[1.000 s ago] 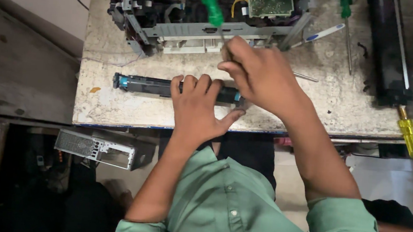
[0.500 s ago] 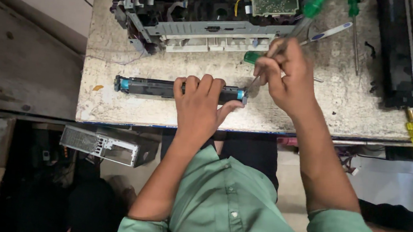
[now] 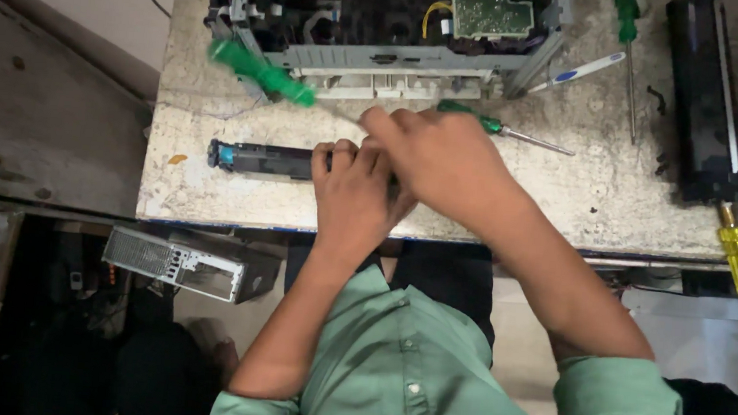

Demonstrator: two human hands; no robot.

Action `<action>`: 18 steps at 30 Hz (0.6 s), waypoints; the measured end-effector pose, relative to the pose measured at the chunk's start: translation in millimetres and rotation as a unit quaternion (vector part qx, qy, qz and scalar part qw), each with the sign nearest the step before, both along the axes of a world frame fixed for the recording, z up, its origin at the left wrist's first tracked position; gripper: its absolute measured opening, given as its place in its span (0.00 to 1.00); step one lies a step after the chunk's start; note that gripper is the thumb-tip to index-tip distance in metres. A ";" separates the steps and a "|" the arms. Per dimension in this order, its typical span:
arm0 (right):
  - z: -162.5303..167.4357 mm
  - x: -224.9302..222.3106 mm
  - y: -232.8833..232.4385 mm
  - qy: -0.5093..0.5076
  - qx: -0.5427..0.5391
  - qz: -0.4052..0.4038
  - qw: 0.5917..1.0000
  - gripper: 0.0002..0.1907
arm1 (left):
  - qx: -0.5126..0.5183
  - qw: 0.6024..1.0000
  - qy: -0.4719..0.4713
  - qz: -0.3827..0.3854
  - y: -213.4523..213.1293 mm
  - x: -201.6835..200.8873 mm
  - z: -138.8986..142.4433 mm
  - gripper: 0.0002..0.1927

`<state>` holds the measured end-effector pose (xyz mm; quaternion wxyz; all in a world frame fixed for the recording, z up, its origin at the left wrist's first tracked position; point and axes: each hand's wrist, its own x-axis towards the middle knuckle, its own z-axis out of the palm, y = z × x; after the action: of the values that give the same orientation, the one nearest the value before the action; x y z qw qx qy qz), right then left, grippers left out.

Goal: The person uses a screwdriver to remove screws from a printer drum unit, then removes the drum and places it into the printer chassis. The person also handles a small circuit board inside the printer.

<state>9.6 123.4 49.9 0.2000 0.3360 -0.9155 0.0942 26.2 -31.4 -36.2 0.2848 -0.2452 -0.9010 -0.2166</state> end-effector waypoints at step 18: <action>-52.4 26.8 68.5 0.005 -0.284 0.001 0.959 0.15 | 0.001 0.999 -0.037 -0.029 -4.9 5.9 5.0 0.30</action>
<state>36.4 192.0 -2.5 0.2919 0.2663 -0.8498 0.3489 32.1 -36.3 -31.2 0.2453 -0.2630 -0.9030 -0.2349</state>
